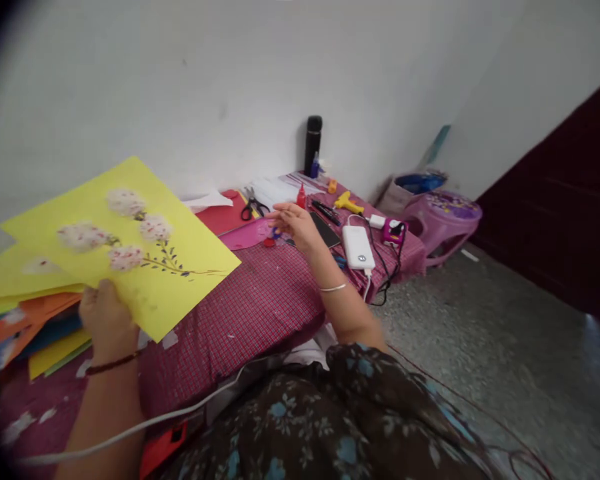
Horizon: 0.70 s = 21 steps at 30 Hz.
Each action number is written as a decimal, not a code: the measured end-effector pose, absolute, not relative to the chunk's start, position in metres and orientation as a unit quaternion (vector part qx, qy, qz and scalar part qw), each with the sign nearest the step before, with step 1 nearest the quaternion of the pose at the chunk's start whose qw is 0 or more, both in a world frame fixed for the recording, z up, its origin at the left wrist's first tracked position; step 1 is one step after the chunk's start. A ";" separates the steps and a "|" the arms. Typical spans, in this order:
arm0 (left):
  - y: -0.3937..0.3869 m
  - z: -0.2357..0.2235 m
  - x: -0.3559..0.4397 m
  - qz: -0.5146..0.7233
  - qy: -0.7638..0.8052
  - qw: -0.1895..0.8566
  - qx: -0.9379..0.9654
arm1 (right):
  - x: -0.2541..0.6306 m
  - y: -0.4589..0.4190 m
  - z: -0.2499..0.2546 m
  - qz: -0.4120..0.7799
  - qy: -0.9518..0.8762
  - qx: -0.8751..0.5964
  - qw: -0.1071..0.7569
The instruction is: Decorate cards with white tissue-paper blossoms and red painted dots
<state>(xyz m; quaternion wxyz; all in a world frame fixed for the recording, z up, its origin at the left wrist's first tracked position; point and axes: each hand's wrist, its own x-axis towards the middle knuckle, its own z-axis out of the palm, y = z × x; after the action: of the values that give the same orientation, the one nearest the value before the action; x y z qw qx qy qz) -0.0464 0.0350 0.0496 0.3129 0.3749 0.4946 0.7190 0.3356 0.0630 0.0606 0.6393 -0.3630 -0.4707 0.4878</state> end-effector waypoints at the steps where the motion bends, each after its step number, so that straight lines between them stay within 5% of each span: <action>1: 0.034 0.050 -0.046 0.717 0.493 0.314 0.379 | 0.332 0.071 0.054 0.434 -0.460 -0.397 0.665; 6: 0.029 0.045 -0.040 0.692 0.500 0.330 0.402 | 0.322 0.090 0.019 0.256 -0.494 -0.547 0.625; 21: 0.028 0.040 -0.025 0.677 0.501 0.371 0.392 | 0.325 0.100 -0.012 0.251 -0.534 -0.544 0.596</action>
<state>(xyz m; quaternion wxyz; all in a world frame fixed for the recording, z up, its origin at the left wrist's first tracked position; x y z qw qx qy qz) -0.0252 0.0275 0.0395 0.3708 0.3921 0.5006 0.6769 0.3249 0.0995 -0.0122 0.5964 -0.5440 -0.5343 0.2508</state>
